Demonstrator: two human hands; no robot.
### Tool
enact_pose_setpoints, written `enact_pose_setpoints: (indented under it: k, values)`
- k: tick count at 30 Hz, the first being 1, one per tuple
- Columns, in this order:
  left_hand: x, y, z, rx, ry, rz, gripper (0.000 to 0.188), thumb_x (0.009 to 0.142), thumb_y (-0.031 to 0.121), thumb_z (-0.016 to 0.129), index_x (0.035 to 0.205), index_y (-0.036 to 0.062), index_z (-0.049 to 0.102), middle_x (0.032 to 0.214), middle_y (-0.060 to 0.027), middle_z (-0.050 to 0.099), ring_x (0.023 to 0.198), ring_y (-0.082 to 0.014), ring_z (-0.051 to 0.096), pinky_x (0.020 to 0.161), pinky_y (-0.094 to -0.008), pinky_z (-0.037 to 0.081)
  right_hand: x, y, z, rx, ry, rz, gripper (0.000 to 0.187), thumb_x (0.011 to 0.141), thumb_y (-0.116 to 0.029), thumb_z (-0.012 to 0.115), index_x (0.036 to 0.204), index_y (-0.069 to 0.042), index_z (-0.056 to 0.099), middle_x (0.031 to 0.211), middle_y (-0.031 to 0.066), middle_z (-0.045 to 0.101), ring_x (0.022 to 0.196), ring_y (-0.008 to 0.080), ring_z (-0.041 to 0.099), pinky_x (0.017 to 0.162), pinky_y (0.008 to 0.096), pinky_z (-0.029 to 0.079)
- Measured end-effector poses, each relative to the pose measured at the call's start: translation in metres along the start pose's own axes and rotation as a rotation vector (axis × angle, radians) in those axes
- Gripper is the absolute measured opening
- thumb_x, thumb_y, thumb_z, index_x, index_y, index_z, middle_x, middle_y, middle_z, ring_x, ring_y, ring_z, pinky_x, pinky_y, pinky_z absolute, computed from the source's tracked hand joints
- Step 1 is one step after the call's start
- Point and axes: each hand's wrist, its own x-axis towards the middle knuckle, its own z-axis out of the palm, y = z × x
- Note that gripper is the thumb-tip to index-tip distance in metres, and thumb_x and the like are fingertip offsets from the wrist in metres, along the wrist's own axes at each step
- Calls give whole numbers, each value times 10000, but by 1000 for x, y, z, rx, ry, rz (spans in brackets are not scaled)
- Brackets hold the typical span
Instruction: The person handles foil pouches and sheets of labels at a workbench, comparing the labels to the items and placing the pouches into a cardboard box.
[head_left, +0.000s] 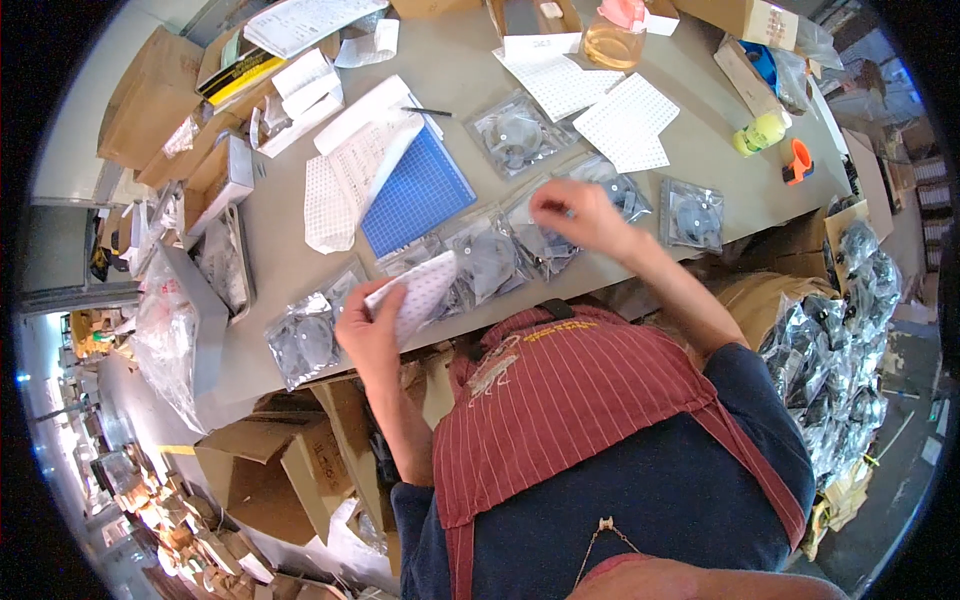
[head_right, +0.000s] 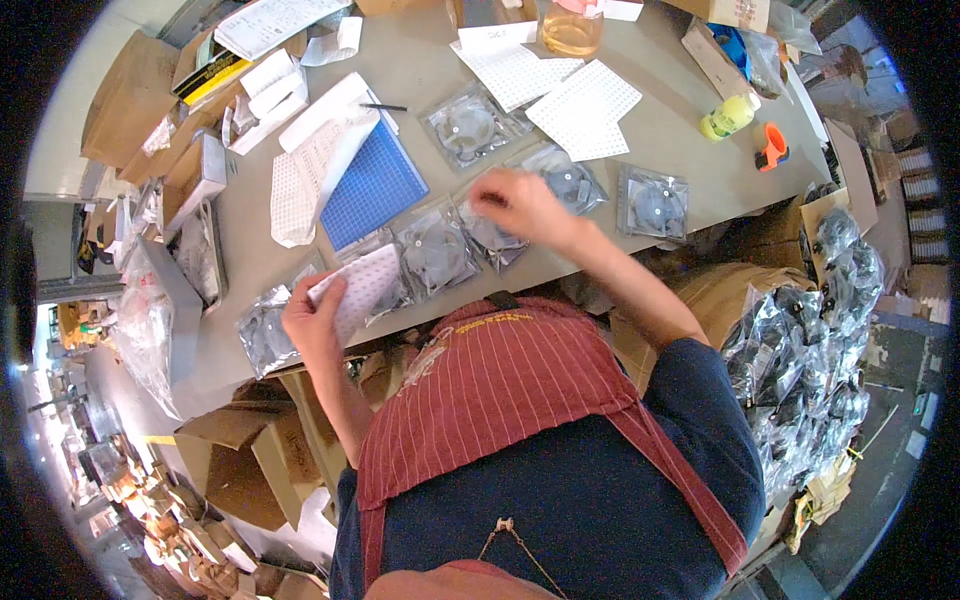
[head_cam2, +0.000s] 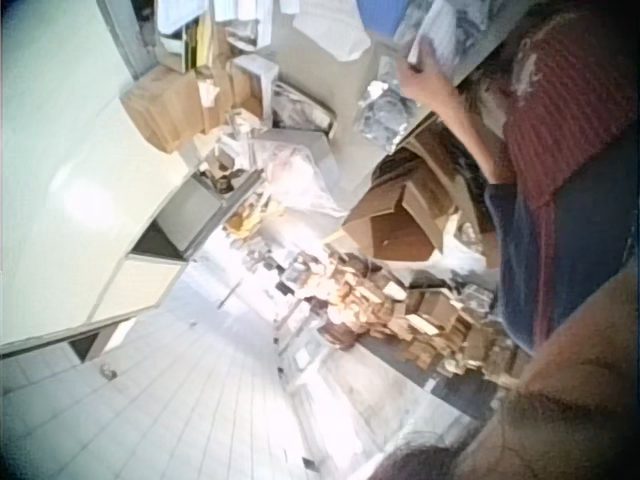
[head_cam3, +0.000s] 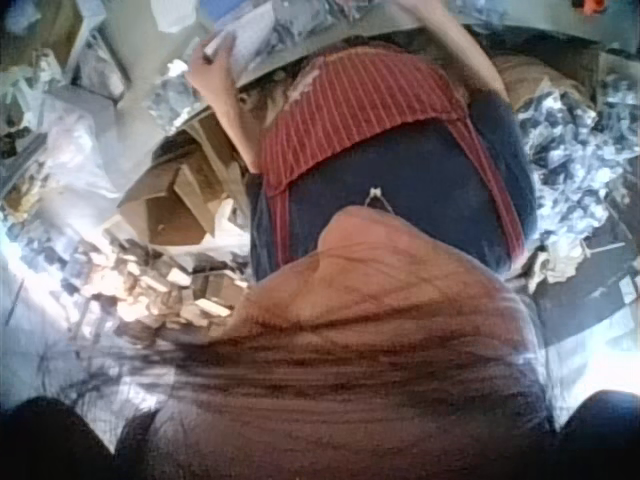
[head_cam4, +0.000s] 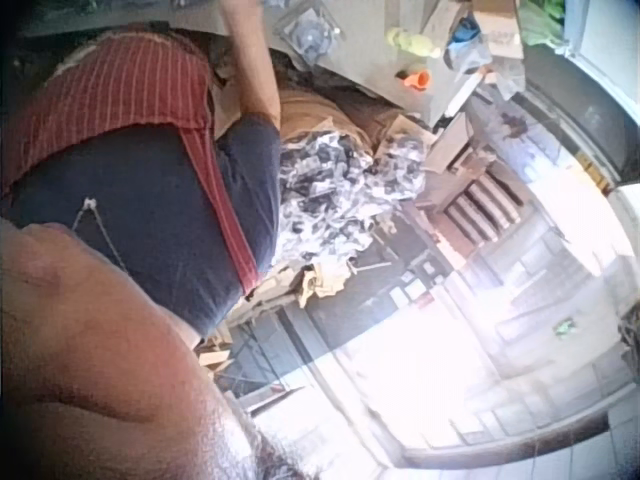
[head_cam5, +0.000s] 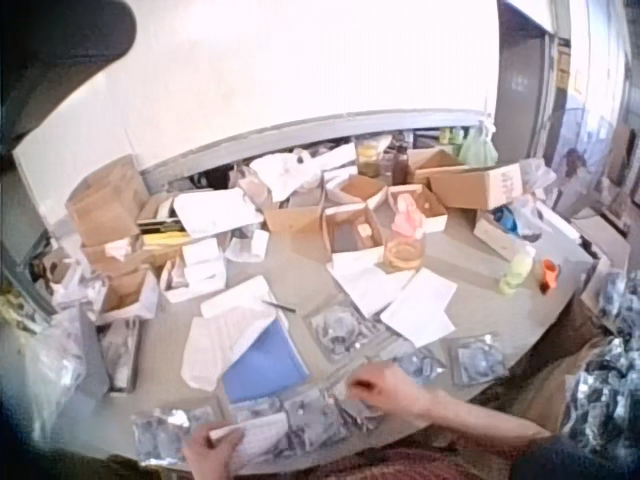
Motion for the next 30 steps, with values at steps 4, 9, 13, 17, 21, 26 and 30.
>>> enact_pose_setpoints:
  k: [4,9,13,17,21,26,30]
  values:
    - [-5,-15,-30,-24,64,-54,180,815,76,756,960,-18,706,810,-24,657,718,-71,559,647,-222,447,1,59,-16,-206,-213,103,134,833,-148,616,838,-14,607,853,166,663,761,349,637,665,438,501]
    - [-23,-24,-54,-83,129,-132,196,819,82,758,971,-26,698,822,-44,673,725,-79,584,659,-222,461,1,70,-4,-353,-381,105,128,820,-147,593,826,-19,592,838,165,649,799,367,636,683,465,501]
    - [-38,-34,-68,-161,191,-171,202,825,83,756,978,-33,690,828,-53,682,729,-78,596,672,-219,470,2,62,18,-708,-317,59,152,816,-179,608,857,-33,607,831,157,636,828,369,638,701,469,508]
    - [-49,-41,-81,-219,239,-205,196,817,78,762,967,-28,693,832,-43,679,729,-75,589,676,-217,465,18,34,24,-820,-290,46,162,824,-195,610,867,-38,614,836,159,642,823,356,644,712,468,508]
    - [-57,-43,-86,-170,251,-204,188,809,78,762,952,-24,696,838,-42,678,740,-77,583,684,-222,467,31,14,55,-331,-400,11,144,828,-169,607,910,-50,615,843,169,649,820,359,646,720,474,504]
    - [-67,-45,-94,-194,257,-234,197,813,80,755,964,-32,698,840,-39,677,748,-78,585,693,-225,469,27,3,107,-613,-511,-96,268,764,-99,620,1012,-18,559,919,164,635,868,367,631,732,456,524]
    - [-73,-53,-105,-222,263,-211,193,814,84,753,958,-32,699,842,-37,679,750,-77,584,699,-227,469,28,-17,113,-859,-509,-203,323,723,-29,620,1033,-4,533,935,162,628,909,334,638,719,431,548]
